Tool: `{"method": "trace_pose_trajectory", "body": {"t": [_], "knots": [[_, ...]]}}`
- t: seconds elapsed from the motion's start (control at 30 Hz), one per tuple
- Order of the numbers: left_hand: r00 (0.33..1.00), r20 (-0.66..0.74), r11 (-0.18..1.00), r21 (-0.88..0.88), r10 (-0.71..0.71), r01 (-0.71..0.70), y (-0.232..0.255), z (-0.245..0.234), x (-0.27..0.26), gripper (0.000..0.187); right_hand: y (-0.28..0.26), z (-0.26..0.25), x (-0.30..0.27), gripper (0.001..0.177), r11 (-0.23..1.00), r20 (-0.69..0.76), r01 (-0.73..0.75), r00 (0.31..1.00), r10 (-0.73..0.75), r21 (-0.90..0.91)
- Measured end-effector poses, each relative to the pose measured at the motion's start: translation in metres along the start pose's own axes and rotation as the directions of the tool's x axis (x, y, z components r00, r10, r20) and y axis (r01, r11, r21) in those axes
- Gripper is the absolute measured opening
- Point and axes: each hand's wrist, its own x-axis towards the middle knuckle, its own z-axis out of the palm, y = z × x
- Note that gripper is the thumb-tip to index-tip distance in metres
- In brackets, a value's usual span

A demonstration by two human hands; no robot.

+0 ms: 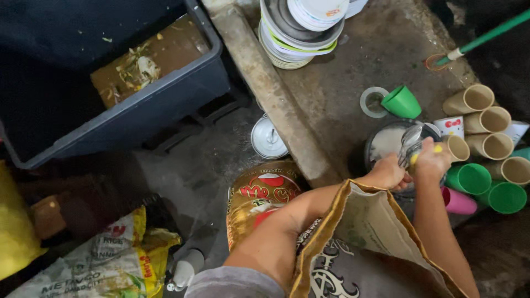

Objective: The person washes a large quantity of dishes, including plates, bowls, cups, and cutlery, using a yellow sponge and soap in a concrete sink. The person scrubs each item individually and places them in a pile after washing.

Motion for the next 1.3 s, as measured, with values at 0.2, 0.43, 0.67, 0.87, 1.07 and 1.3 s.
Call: {"method": "trace_pose_trajectory", "body": {"t": [0.2,0.43,0.67,0.87,1.07,1.3], "knots": [[0.986,-0.157,0.977,0.215,0.049,-0.015,0.001,0.014,0.004,0.018,0.006,-0.021,-0.006,0.042,0.995,0.203,-0.005,0.979,-0.016,0.100],[0.952,-0.272,0.897,0.441,0.138,-0.004,-0.020,0.011,0.022,0.035,-0.032,-0.026,-0.012,0.042,0.988,0.082,0.132,0.989,-0.126,-0.079],[0.808,0.077,0.555,0.689,0.584,-0.466,-0.028,-0.015,0.015,0.034,-0.069,-0.019,-0.001,0.037,0.987,0.053,-0.157,0.986,0.158,-0.034],[0.991,0.060,0.988,0.089,0.119,-0.124,0.038,-0.048,-0.030,0.016,-0.078,-0.025,0.013,0.032,0.940,-0.246,-0.212,0.928,0.279,0.266],[0.991,0.121,0.977,0.214,-0.048,0.021,0.103,-0.060,-0.065,0.020,-0.103,-0.024,-0.004,0.032,0.970,-0.101,-0.232,0.969,0.224,-0.073],[0.863,0.400,0.911,-0.134,-0.310,0.389,0.124,-0.107,-0.034,0.013,-0.045,-0.054,0.012,0.038,-0.575,0.397,-0.184,0.878,0.268,0.797]]}}
